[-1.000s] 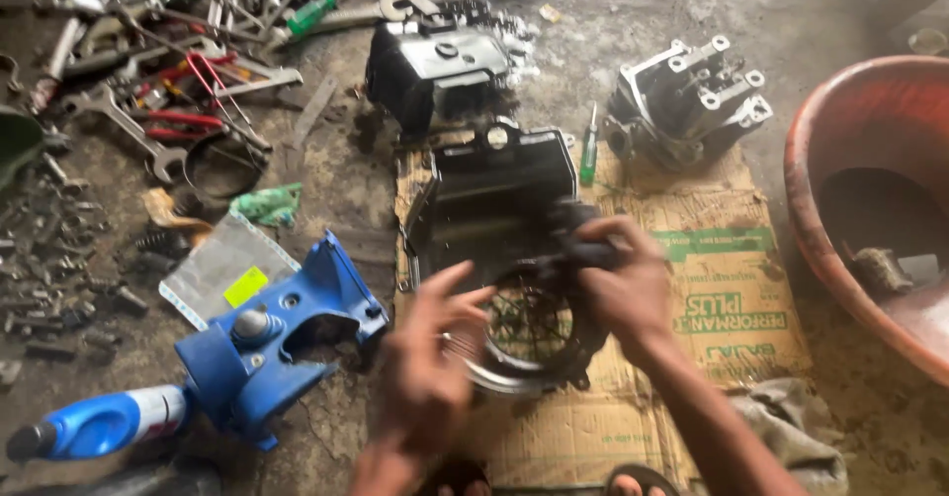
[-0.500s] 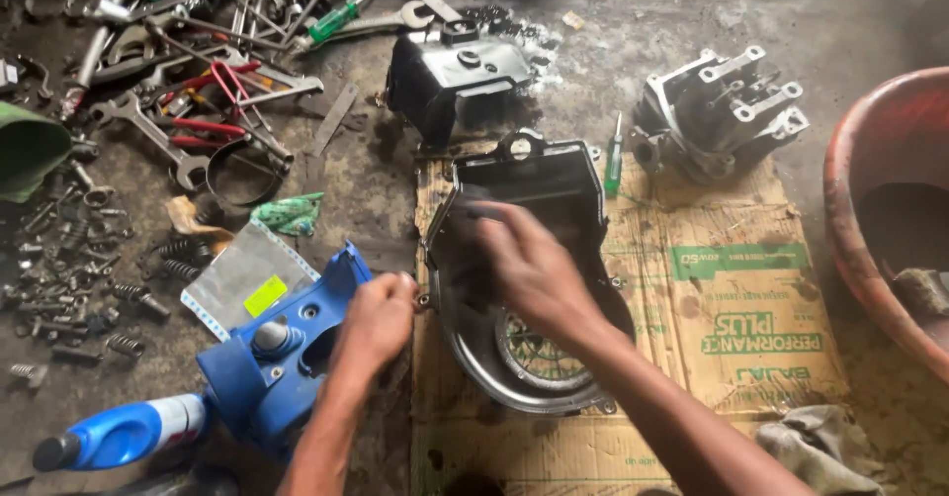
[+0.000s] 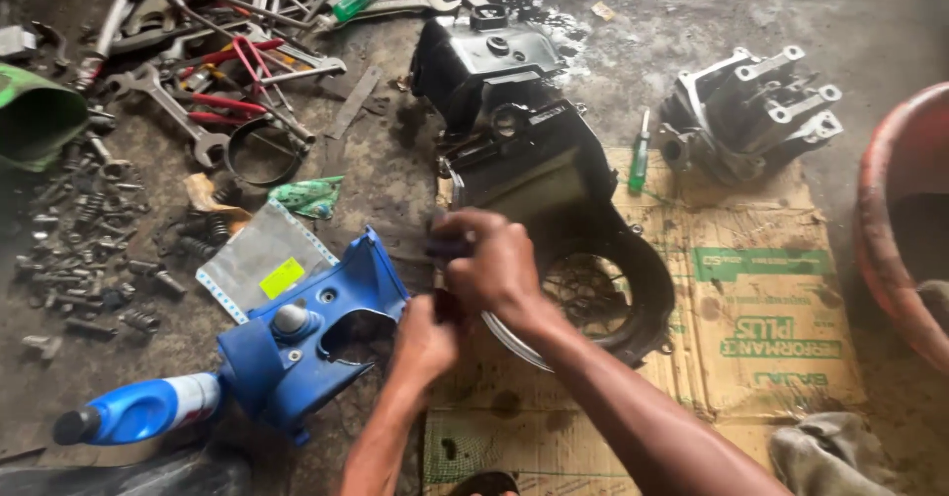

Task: Cleaning automotive engine components with a cloth.

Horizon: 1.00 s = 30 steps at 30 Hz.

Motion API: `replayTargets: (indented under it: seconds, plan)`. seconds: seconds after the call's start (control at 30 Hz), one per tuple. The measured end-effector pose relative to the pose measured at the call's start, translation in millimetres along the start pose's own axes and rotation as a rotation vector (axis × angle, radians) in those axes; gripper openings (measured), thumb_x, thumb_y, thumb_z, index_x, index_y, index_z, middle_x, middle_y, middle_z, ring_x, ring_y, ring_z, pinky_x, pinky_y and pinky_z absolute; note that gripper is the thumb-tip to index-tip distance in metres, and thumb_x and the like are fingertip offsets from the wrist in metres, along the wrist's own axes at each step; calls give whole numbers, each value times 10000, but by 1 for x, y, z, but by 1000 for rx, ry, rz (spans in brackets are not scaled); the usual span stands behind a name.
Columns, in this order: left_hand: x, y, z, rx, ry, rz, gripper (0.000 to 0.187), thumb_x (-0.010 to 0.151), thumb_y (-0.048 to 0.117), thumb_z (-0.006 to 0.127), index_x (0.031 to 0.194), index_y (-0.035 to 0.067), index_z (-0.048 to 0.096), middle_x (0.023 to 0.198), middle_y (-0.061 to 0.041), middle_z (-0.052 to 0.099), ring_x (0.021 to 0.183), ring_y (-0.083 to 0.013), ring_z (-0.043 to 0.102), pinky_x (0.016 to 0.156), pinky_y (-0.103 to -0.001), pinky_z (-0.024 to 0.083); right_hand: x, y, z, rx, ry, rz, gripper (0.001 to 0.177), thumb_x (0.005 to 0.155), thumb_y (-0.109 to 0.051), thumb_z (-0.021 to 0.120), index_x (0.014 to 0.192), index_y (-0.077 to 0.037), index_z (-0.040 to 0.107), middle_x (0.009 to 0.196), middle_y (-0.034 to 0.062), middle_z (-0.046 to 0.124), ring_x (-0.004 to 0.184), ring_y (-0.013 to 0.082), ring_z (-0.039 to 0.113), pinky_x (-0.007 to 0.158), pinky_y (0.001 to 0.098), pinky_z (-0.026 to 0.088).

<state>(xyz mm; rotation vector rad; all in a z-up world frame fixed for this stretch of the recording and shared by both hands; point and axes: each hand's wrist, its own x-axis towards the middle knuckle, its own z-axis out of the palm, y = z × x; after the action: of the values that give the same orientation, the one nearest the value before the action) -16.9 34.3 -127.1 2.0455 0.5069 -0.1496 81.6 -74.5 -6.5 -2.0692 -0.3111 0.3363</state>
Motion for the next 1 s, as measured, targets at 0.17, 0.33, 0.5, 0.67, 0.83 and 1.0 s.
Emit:
replayTargets:
  seconds: [0.17, 0.33, 0.5, 0.67, 0.83, 1.0]
  plan:
    - [-10, 28, -11, -184, -78, -214, 243, 917, 261, 677, 910, 23, 724, 734, -72, 739, 645, -155, 634, 608, -344, 508, -7, 42, -56, 340, 135, 310, 374, 843, -103, 710, 1196, -39, 606, 1066, 165, 706, 893, 241, 712, 760, 402, 613]
    - [3, 38, -12, -186, -293, -291, 481, 1037, 421, 526, 831, 24, 702, 688, -45, 683, 595, -141, 584, 578, -320, 487, -22, 73, -46, 18, 107, 199, 331, 989, -295, 659, 1221, -70, 731, 1091, 99, 794, 982, 170, 746, 878, 357, 585]
    - [-6, 24, 6, -112, -63, -147, 363, 983, 292, 555, 799, -5, 654, 644, -81, 665, 590, -160, 613, 552, -370, 478, -59, 83, 1, -125, -204, 166, 321, 997, -232, 577, 1269, -95, 679, 991, 157, 751, 884, 296, 729, 814, 448, 523]
    - [-28, 24, 21, -84, 163, -2, 452, 1026, 335, 590, 749, -21, 576, 602, -99, 532, 578, -186, 474, 553, -375, 416, -105, 66, -64, -276, -544, 106, 199, 969, -173, 589, 1095, -89, 719, 802, 144, 745, 703, 292, 754, 651, 425, 600]
    - [-41, 30, 27, -236, 69, -85, 383, 997, 306, 577, 737, 25, 594, 590, -44, 555, 542, -122, 515, 510, -341, 425, -114, 75, -106, -865, -808, -119, 228, 927, -73, 582, 1098, -143, 715, 770, 113, 735, 684, 275, 727, 634, 437, 576]
    - [-47, 19, 36, -473, 22, 6, 407, 1037, 303, 558, 763, 6, 608, 662, -31, 619, 598, -111, 585, 549, -309, 474, -128, 128, -80, -413, -366, -297, 492, 732, 13, 630, 1215, -30, 714, 899, 194, 763, 735, 317, 739, 665, 415, 595]
